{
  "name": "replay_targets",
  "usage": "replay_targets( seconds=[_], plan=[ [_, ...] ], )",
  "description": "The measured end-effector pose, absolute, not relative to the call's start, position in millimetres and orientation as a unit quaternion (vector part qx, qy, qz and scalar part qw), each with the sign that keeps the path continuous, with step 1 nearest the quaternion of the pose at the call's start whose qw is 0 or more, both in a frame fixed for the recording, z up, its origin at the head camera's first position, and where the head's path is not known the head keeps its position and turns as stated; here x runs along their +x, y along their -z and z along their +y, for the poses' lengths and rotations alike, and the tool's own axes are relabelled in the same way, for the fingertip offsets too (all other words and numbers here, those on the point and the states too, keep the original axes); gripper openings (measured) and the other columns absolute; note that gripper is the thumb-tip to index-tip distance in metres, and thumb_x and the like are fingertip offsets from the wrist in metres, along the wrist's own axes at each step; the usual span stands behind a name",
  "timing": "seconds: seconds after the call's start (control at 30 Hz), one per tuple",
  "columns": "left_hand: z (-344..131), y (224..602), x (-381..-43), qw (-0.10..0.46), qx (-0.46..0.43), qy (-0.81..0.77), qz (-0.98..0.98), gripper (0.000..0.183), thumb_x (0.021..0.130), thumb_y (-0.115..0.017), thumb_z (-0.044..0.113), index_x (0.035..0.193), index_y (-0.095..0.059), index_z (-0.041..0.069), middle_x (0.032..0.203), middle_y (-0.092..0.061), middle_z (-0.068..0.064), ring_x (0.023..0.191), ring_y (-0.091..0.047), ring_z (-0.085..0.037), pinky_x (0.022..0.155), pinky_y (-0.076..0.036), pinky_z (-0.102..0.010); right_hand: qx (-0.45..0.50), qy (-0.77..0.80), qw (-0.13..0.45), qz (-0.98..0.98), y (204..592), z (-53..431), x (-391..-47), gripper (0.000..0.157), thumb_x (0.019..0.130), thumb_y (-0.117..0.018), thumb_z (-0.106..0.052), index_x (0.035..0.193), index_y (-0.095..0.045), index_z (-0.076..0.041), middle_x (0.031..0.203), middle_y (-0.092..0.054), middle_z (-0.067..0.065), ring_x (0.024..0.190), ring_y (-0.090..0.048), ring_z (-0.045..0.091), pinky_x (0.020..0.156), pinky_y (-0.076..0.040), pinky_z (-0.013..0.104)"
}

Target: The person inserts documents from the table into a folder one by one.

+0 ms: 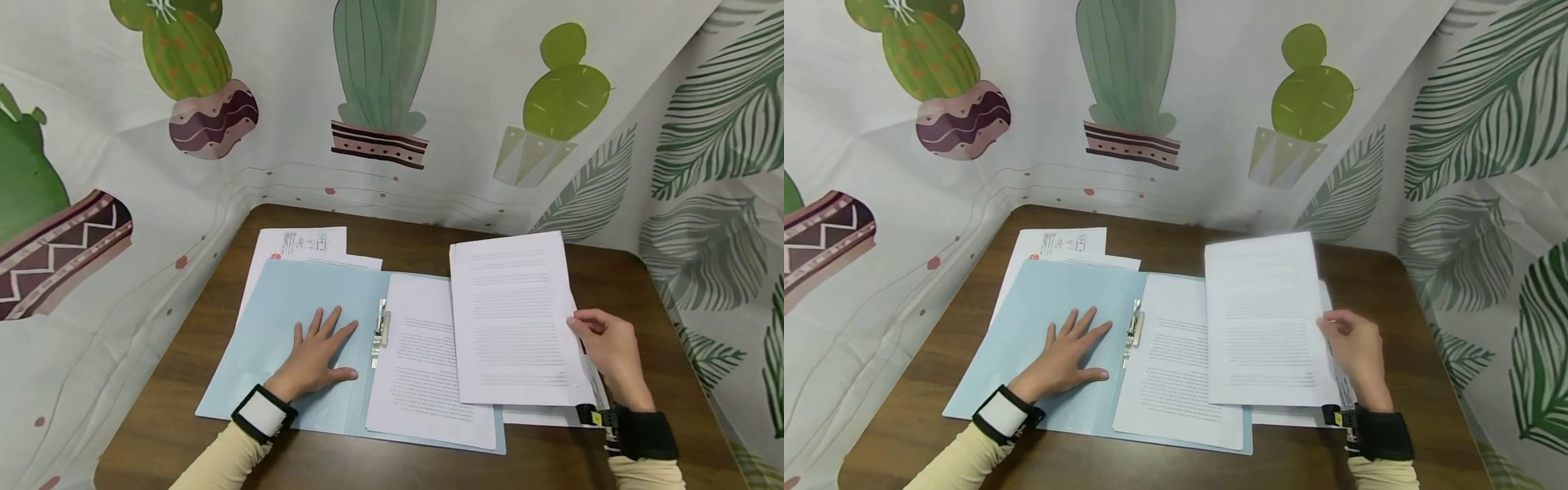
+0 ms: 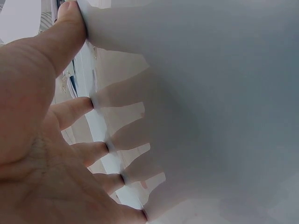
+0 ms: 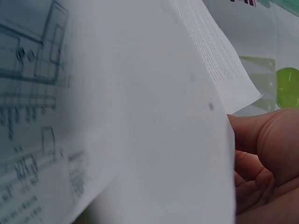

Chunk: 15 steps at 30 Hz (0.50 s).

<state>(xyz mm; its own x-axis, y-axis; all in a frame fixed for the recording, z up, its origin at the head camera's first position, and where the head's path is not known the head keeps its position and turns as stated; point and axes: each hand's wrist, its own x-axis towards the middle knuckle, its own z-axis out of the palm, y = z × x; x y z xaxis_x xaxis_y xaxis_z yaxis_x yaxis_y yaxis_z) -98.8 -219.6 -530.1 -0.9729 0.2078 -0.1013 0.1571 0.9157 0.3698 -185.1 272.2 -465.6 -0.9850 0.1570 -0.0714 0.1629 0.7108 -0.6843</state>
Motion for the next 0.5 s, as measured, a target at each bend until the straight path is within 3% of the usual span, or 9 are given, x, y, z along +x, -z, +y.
replay_targets(
  seconds=[0.3,0.5],
  plan=[
    [-218.0,528.2,-98.8,0.069,0.090,-0.184,0.976,0.095,0.077,-0.084,0.057,0.154,-0.049,0.015,0.166,-0.025,-0.023,0.152,-0.011,-0.055,0.108,-0.008,-0.083,0.090,0.391,0.044,0.915,477.9,253.0,-180.1,0.035,0.104,-0.062,-0.029,0.124,-0.070,-0.002,0.113,-0.069,0.022,0.087,-0.062,0.029,0.063,-0.048,0.027],
    [-217.0,527.5,-98.3,0.074,0.087,-0.190,0.975,0.095,0.077,-0.084,0.056,0.154,-0.048,0.014,0.167,-0.024,-0.023,0.152,-0.009,-0.054,0.108,-0.007,-0.083,0.089,0.399,0.053,0.911,485.7,241.3,-176.3,0.031,0.104,-0.063,-0.026,0.123,-0.070,-0.002,0.107,-0.070,0.019,0.086,-0.061,0.028,0.064,-0.047,0.029]
  ],
)
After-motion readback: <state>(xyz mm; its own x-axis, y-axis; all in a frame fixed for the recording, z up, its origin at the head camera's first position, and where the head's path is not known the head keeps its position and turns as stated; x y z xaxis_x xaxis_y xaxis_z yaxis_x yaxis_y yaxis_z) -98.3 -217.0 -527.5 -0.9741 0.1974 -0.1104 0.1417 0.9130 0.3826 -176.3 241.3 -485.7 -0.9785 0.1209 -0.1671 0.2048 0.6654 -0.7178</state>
